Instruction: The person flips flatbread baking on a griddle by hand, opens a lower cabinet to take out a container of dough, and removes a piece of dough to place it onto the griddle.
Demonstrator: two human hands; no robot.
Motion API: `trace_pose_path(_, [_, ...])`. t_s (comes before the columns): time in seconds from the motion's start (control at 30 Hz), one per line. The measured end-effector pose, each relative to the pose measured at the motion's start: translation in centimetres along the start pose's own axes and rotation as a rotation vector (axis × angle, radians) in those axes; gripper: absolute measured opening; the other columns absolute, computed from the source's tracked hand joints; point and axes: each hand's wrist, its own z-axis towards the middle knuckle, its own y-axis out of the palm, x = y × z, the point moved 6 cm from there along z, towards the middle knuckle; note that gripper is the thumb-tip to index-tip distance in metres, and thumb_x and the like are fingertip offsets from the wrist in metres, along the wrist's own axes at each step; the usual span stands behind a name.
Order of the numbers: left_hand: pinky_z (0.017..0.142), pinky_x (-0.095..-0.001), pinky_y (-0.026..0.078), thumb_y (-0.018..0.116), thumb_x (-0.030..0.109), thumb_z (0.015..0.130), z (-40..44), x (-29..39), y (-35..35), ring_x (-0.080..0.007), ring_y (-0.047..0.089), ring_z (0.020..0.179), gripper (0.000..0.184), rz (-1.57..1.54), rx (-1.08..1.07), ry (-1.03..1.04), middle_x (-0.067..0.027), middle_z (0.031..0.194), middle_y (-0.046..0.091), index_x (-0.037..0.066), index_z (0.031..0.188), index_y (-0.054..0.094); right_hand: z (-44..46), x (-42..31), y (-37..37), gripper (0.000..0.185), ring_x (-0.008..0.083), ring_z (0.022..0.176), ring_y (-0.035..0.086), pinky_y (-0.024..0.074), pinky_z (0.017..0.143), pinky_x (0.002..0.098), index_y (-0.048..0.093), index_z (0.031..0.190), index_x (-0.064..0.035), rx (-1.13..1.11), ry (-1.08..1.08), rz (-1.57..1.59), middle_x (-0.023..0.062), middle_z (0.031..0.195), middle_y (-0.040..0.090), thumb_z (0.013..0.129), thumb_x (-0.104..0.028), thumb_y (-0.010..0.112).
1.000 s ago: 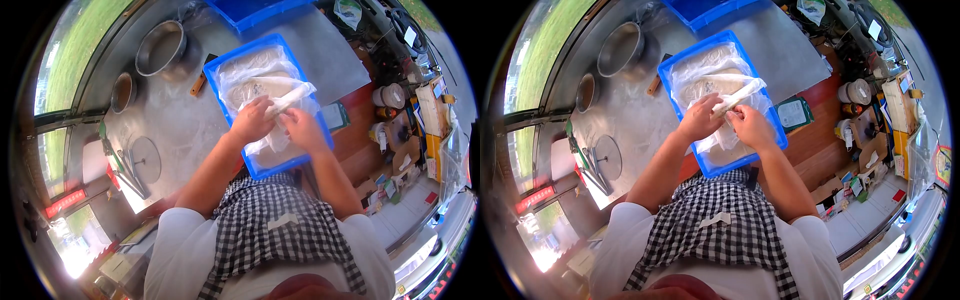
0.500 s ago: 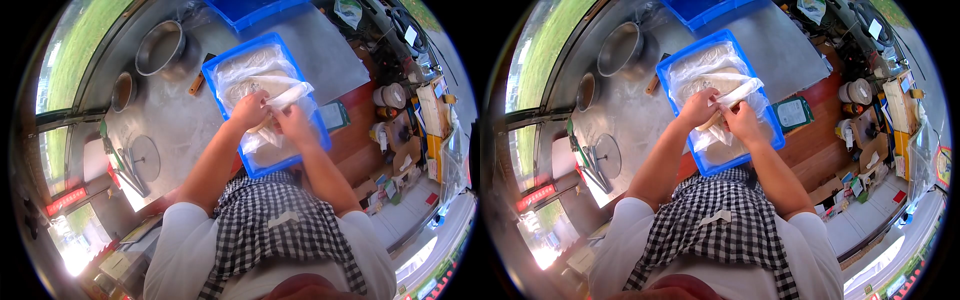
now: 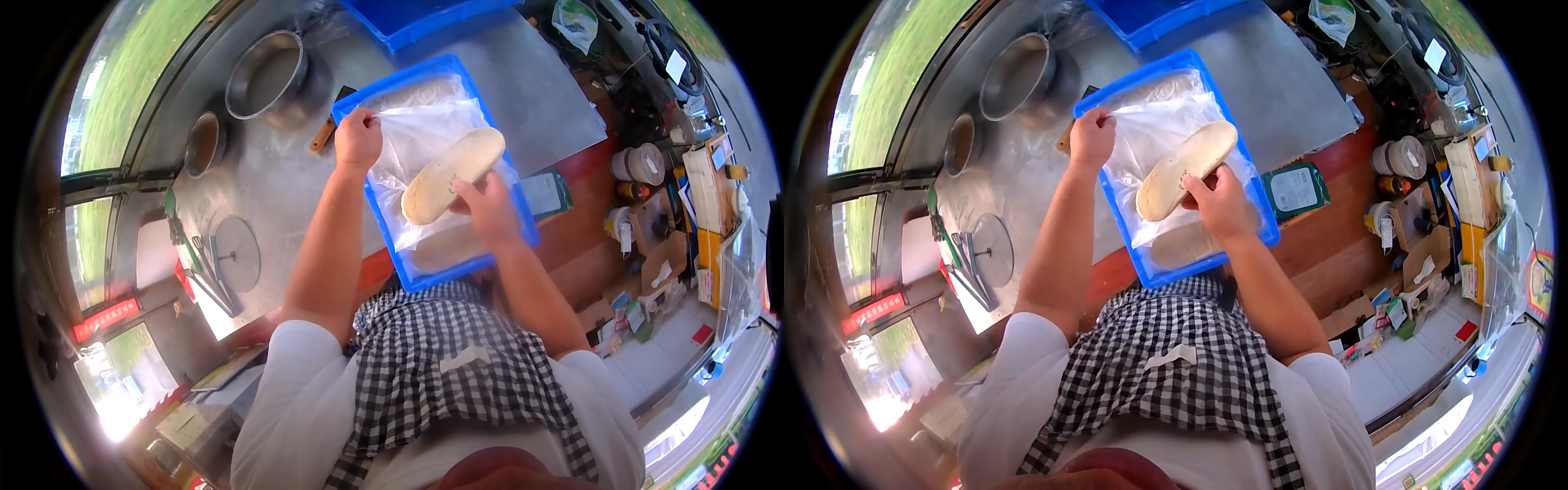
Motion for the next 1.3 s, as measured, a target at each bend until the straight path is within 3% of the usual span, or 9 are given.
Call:
trace_pose_path(0.1, [0.080,-0.0327,0.052,0.071,0.015,0.084,-0.3,-0.9,-0.2,-0.0242,0.068,0.085,0.032,0.046,0.185,0.119,-0.0136,0.097,0.071,0.004,0.115,0.066,-1.1,-1.2,-0.2,0.035,0.0153,0.085,0.067,0.0592,0.072,0.0283,0.054,0.119,0.0047,-0.074,-0.031,0.083,0.0108,0.103,0.065,0.091,-0.012,0.067])
trace_pose_path(0.2, [0.083,-0.0350,0.053,0.069,0.018,0.087,-3.7,4.2,-3.2,-0.0236,0.066,0.091,0.040,-0.110,0.183,0.090,-0.0145,0.111,0.067,0.000,0.122,0.061,-2.4,-2.9,-0.2,0.037,0.0145,0.088,0.066,0.0583,0.075,0.0283,0.053,0.122,0.0040,-0.125,-0.052,0.076,0.0104,0.105,0.065,0.092,-0.013,0.066])
trace_pose_path(0.33, [0.082,-0.0294,0.051,0.063,0.023,0.097,-8.3,6.1,-2.8,-0.0129,0.063,0.095,0.040,-0.595,-0.339,-0.093,-0.0063,0.113,0.065,0.000,0.129,0.057,-3.8,-4.6,0.6,0.040,0.0145,0.094,0.065,0.0576,0.078,0.0281,0.052,0.126,0.0034,-0.216,-0.078,0.016,0.0104,0.109,0.064,0.092,-0.013,0.065])
trace_pose_path(0.4, [0.084,-0.0295,0.051,0.064,0.025,0.097,-11.7,7.8,-3.3,-0.0154,0.063,0.100,0.042,-0.925,-0.512,-0.250,-0.0093,0.114,0.065,0.000,0.130,0.056,-4.6,-5.4,1.8,0.042,0.0149,0.097,0.065,0.0576,0.079,0.0283,0.051,0.128,0.0035,-0.291,-0.083,-0.022,0.0103,0.111,0.064,0.092,-0.014,0.066])
trace_pose_path(0.6, [0.094,-0.0351,0.052,0.067,0.020,0.095,-17.0,6.2,-7.2,-0.0206,0.062,0.109,0.049,-1.187,-0.748,-0.343,-0.0119,0.121,0.062,-0.003,0.134,0.050,-7.8,-5.7,7.2,0.047,0.0163,0.099,0.065,0.0581,0.080,0.0298,0.049,0.131,0.0048,-0.422,-0.026,-0.182,0.0105,0.114,0.063,0.094,-0.017,0.066])
trace_pose_path(0.87, [0.096,-0.0381,0.053,0.071,0.010,0.089,-25.9,-3.4,-17.3,-0.0213,0.062,0.110,0.048,-1.551,-0.477,-0.352,-0.0122,0.120,0.061,0.002,0.131,0.049,-13.8,-0.3,18.9,0.043,0.0172,0.100,0.064,0.0571,0.082,0.0314,0.049,0.131,0.0057,-0.624,-0.014,-0.371,0.0115,0.113,0.064,0.096,-0.015,0.063])
trace_pose_path(0.93, [0.093,-0.0373,0.054,0.068,0.008,0.091,-29.0,-6.7,-20.5,-0.0216,0.064,0.106,0.045,-1.576,-0.331,-0.351,-0.0123,0.116,0.063,0.001,0.131,0.048,-15.8,1.9,22.7,0.042,0.0169,0.099,0.064,0.0560,0.083,0.0309,0.049,0.132,0.0054,-0.685,-0.088,-0.442,0.0115,0.113,0.064,0.097,-0.013,0.062])
trace_pose_path(1.1, [0.095,-0.0383,0.054,0.068,0.012,0.092,-39.0,-15.2,-28.9,-0.0209,0.064,0.107,0.042,-1.719,-0.003,-0.322,-0.0119,0.119,0.063,0.002,0.129,0.051,-22.6,9.0,32.2,0.039,0.0164,0.089,0.066,0.0549,0.081,0.0296,0.050,0.131,0.0042,-0.876,0.074,-0.580,0.0104,0.100,0.067,0.097,-0.012,0.061])
trace_pose_path(1.3, [0.089,-0.0353,0.055,0.060,0.017,0.098,-52.1,-23.3,-36.0,-0.0202,0.065,0.101,0.035,-1.713,0.585,-0.376,-0.0111,0.113,0.064,0.002,0.129,0.053,-29.4,17.4,40.1,0.035,0.0154,0.085,0.066,0.0557,0.079,0.0296,0.054,0.126,0.0047,-1.228,0.188,-0.706,0.0097,0.099,0.067,0.097,-0.013,0.061])
